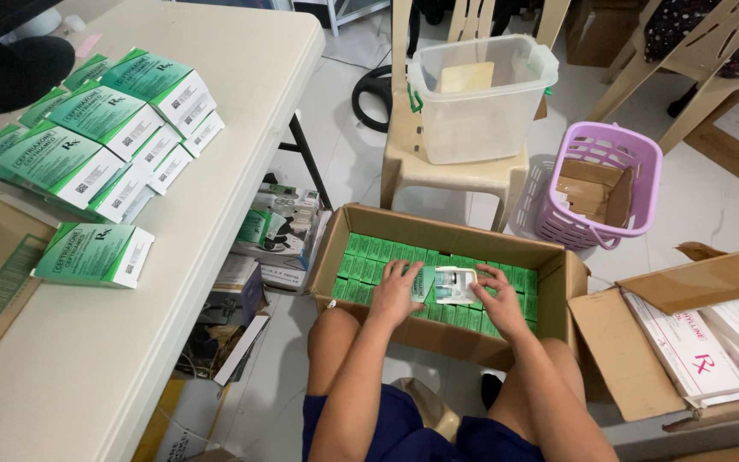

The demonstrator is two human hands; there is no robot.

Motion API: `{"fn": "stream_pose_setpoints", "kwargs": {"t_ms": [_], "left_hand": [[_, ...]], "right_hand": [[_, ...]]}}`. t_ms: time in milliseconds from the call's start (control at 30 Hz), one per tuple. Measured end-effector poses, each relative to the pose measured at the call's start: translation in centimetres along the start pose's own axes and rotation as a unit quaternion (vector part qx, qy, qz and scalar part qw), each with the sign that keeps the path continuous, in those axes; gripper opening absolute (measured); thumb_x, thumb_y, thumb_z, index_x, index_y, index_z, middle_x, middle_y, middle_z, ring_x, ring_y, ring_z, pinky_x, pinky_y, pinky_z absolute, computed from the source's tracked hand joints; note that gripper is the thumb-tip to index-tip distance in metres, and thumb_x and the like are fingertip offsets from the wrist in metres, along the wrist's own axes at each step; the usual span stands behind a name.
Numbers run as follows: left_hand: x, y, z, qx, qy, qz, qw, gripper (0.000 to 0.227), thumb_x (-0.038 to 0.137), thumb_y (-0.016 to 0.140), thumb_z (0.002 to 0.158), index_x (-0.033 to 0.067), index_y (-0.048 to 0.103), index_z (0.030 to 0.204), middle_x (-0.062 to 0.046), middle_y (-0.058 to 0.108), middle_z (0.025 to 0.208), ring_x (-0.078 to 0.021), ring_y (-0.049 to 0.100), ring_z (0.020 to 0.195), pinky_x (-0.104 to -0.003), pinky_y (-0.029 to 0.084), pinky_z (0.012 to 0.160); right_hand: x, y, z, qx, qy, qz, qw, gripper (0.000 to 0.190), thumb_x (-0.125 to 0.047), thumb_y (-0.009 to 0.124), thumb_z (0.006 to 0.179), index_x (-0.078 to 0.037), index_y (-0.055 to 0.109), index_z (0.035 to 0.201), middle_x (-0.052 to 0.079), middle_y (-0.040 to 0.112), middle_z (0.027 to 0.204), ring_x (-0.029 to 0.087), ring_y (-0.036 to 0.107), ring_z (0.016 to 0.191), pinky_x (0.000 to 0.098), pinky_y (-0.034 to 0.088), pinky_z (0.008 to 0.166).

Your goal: The person sits on the floor and repeatedly picks small green boxes from a large cardboard carton, then places them onto a nearby table. The person handles the boxes one at a time and stacks them in rows on the table.

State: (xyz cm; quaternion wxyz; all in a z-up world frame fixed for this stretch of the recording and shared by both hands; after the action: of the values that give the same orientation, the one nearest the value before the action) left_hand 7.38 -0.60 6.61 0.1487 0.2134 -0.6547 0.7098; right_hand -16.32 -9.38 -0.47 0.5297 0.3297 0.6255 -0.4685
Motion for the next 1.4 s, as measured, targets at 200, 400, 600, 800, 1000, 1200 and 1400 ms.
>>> {"fn": "stream_pose_setpoints", "kwargs": {"t_ms": [200, 400, 600, 800, 1000, 1200, 1400], "left_hand": [[0.3, 0.4, -0.2, -0.016, 0.008, -0.018, 1.000, 0.095, 0.020, 0.097, 0.057, 0.0206, 0.051, 0.141, -0.005, 0.052, 0.141, -0.0327, 0.040, 0.141, -0.047, 0.053, 0.100], [0.7, 1.3, -0.2, -0.012, 0.024, -0.037, 0.999, 0.096, 0.017, 0.096, 0.057, 0.0150, 0.049, 0.141, -0.005, 0.053, 0.140, -0.0346, 0.040, 0.139, -0.045, 0.051, 0.105], [1.7, 1.0, -0.3, 0.007, 0.033, -0.053, 0.998, 0.096, 0.017, 0.096, 0.058, 0.0143, 0.048, 0.141, -0.007, 0.053, 0.140, -0.0342, 0.042, 0.139, -0.044, 0.051, 0.103], [1.2, 0.2, 0.2, -0.004, 0.001, 0.064, 0.998, 0.090, 0.020, 0.093, 0.060, 0.0166, 0.051, 0.141, -0.008, 0.055, 0.137, -0.0347, 0.046, 0.132, -0.054, 0.047, 0.101], [1.3, -0.8, 1.8, 0.085, 0.035, 0.280, 0.956, 0.053, 0.017, 0.063, 0.091, 0.0152, 0.057, 0.144, -0.008, 0.060, 0.129, -0.0334, 0.051, 0.127, -0.063, 0.038, 0.107], [3.3, 0.6, 5.6, -0.090, 0.082, 0.420, 0.899, 0.040, 0.022, 0.060, 0.091, 0.0111, 0.069, 0.128, -0.008, 0.059, 0.130, -0.0336, 0.046, 0.131, -0.068, 0.030, 0.110], [3.3, -1.0, 6.1, -0.018, 0.156, 0.369, 0.916, 0.043, 0.020, 0.061, 0.091, 0.0104, 0.066, 0.133, -0.006, 0.061, 0.125, -0.0334, 0.049, 0.127, -0.075, 0.035, 0.105]], "right_hand": [[-0.6, 1.2, -0.2, -0.030, 0.006, 0.003, 1.000, 0.026, -0.022, 0.069, 0.095, 0.002, 0.076, 0.101, 0.010, 0.054, 0.146, 0.025, 0.057, 0.129, 0.0387, 0.048, 0.104], [-2.5, 2.1, -0.5, -0.073, -0.027, -0.014, 0.997, 0.030, -0.026, 0.063, 0.098, -0.002, 0.074, 0.111, 0.011, 0.046, 0.150, 0.026, 0.054, 0.128, 0.0398, 0.053, 0.097], [-3.6, 1.6, -1.0, -0.001, -0.025, -0.063, 0.998, 0.027, -0.024, 0.067, 0.096, 0.002, 0.074, 0.101, 0.012, 0.056, 0.138, 0.024, 0.063, 0.115, 0.0378, 0.062, 0.083], [1.7, 1.7, 0.3, 0.040, 0.032, 0.049, 0.997, 0.026, -0.023, 0.061, 0.100, 0.002, 0.067, 0.100, 0.012, 0.063, 0.112, 0.022, 0.066, 0.097, 0.0373, 0.066, 0.074], [8.1, 0.9, 2.5, 0.043, 0.165, 0.184, 0.968, 0.023, -0.024, 0.051, 0.107, -0.001, 0.052, 0.101, 0.011, 0.062, 0.100, 0.023, 0.067, 0.092, 0.0448, 0.066, 0.073], [7.5, 4.3, 2.8, 0.002, 0.158, 0.173, 0.972, 0.019, -0.020, 0.046, 0.107, -0.010, 0.047, 0.123, 0.012, 0.062, 0.111, 0.024, 0.067, 0.096, 0.0436, 0.065, 0.077], [4.0, 5.0, 1.2, -0.079, 0.114, 0.204, 0.969, 0.043, -0.012, 0.039, 0.106, -0.024, 0.040, 0.146, 0.012, 0.057, 0.127, 0.022, 0.065, 0.105, 0.0412, 0.063, 0.085]]}}
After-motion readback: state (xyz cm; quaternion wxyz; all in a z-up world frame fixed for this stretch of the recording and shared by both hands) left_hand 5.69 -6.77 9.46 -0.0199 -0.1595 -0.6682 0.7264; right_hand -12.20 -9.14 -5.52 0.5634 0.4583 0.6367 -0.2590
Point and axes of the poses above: each hand's wrist, its own z-axis towards the middle knuckle, its own y-axis out of the palm, x = y × z, the point moved 4 cm from there along z, towards the middle knuckle
